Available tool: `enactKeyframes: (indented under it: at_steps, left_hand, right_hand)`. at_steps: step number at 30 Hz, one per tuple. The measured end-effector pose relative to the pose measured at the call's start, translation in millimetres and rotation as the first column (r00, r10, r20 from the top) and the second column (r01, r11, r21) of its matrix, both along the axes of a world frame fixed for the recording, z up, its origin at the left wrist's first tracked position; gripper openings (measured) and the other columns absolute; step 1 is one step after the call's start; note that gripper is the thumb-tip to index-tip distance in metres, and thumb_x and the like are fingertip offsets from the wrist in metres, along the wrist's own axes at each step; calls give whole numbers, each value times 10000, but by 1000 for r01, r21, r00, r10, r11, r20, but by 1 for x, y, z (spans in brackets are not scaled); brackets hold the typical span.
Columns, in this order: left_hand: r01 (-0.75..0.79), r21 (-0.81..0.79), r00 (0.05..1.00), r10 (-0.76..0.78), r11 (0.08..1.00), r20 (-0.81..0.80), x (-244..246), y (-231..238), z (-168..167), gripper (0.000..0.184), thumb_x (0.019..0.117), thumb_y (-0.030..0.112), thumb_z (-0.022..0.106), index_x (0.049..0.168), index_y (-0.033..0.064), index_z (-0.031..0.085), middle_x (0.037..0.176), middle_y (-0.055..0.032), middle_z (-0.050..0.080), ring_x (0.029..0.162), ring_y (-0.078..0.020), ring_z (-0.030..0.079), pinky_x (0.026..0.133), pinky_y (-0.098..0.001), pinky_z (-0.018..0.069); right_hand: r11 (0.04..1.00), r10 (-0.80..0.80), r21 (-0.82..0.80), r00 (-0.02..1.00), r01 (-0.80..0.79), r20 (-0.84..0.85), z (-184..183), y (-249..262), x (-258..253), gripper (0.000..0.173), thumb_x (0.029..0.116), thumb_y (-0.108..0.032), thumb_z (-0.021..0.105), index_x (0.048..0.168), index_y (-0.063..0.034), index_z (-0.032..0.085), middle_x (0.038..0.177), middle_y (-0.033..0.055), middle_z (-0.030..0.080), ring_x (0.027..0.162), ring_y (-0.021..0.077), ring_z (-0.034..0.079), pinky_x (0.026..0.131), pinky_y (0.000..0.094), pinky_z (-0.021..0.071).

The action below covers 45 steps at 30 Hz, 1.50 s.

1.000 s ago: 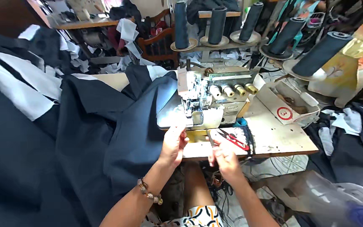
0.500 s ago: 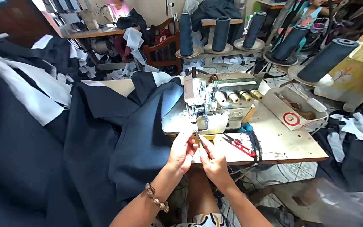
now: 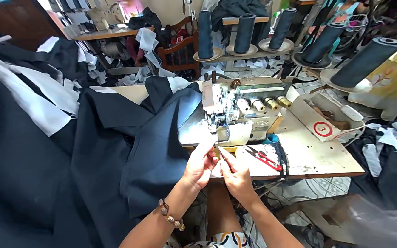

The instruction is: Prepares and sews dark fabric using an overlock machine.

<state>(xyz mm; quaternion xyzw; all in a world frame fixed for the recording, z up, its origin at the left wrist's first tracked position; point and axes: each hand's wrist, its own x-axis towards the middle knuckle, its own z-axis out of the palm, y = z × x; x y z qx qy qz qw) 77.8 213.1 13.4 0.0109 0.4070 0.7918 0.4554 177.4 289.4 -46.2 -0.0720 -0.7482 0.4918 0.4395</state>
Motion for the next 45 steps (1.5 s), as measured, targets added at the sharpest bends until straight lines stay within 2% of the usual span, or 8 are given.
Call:
enactKeyframes:
  at_steps: [5, 7, 10, 12, 14, 19, 36, 45]
  left_hand:
    - [-1, -2, 998, 1, 1000, -61, 2, -1, 1, 150, 1093, 125, 440, 997, 69, 540, 714, -11, 578, 593, -72, 610, 640, -200, 578]
    - [-42, -25, 952, 33, 999, -304, 1, -2, 0, 122, 1057, 25, 475, 980, 36, 569, 750, -13, 612, 658, -69, 629, 708, -212, 577]
    - [-173, 31, 405, 100, 984, -909, -21, -8, -15, 201, 916, 20, 685, 1115, -9, 701, 993, -25, 738, 888, -60, 712, 834, -240, 607]
    - [-289, 86, -92, 62, 954, -994, -42, -11, -15, 267, 899, 137, 733, 1125, -5, 737, 1173, -95, 717, 1087, -109, 688, 933, -266, 577]
    - [-317, 113, -342, -2, 942, -940, -57, -12, -10, 293, 896, 149, 715, 1149, 5, 752, 1321, -191, 655, 1250, -234, 626, 1036, -331, 519]
    - [-285, 74, -346, -31, 956, -938, -69, 0, -26, 199, 894, 154, 721, 1039, 33, 783, 1329, -202, 628, 1274, -262, 598, 1064, -338, 506]
    - [-406, -104, -425, -288, 908, -858, -59, 8, -33, 422, 986, 422, 552, 1316, 215, 713, 1302, -89, 670, 1260, -303, 585, 1051, -527, 435]
    - [-416, -118, -444, -314, 902, -839, -60, 9, -34, 446, 986, 443, 534, 1325, 211, 707, 1296, -79, 670, 1245, -293, 593, 1041, -532, 445]
  right_hand:
    - [1000, -1, -13, 1000, 1, -19, 0, -2, 2, 333, 967, 34, 512, 1258, 133, 637, 979, 95, 743, 680, -48, 608, 662, 119, 532]
    - [1000, -9, -16, 1000, 9, -12, 3, -2, 5, 332, 970, 27, 508, 1256, 129, 641, 936, 82, 737, 659, -54, 592, 646, 114, 522]
    - [996, -72, 47, 995, 70, 63, 17, 8, 9, 329, 986, -14, 506, 1254, 90, 667, 800, 38, 698, 606, -43, 563, 603, 114, 503]
    - [985, -146, 122, 971, 124, 190, 29, 20, 11, 336, 1002, -67, 506, 1264, 31, 691, 762, 45, 693, 590, -1, 581, 596, 155, 513]
    - [971, -203, 193, 919, 143, 337, 41, 31, 9, 357, 1012, -117, 497, 1296, -42, 699, 745, 51, 675, 590, 58, 584, 596, 224, 511]
    - [953, -229, 293, 810, 74, 540, 69, 46, 0, 281, 1023, -101, 540, 1226, -41, 726, 906, 143, 730, 808, 259, 700, 762, 455, 569]
    - [899, -343, 429, 475, -84, 811, 112, 40, -18, 270, 1070, -170, 488, 1199, -58, 697, 943, 172, 696, 918, 333, 689, 789, 499, 544]
    - [896, -345, 436, 484, -85, 804, 112, 42, -20, 274, 1059, -159, 500, 1210, -57, 703, 964, 184, 705, 943, 354, 692, 804, 523, 544]
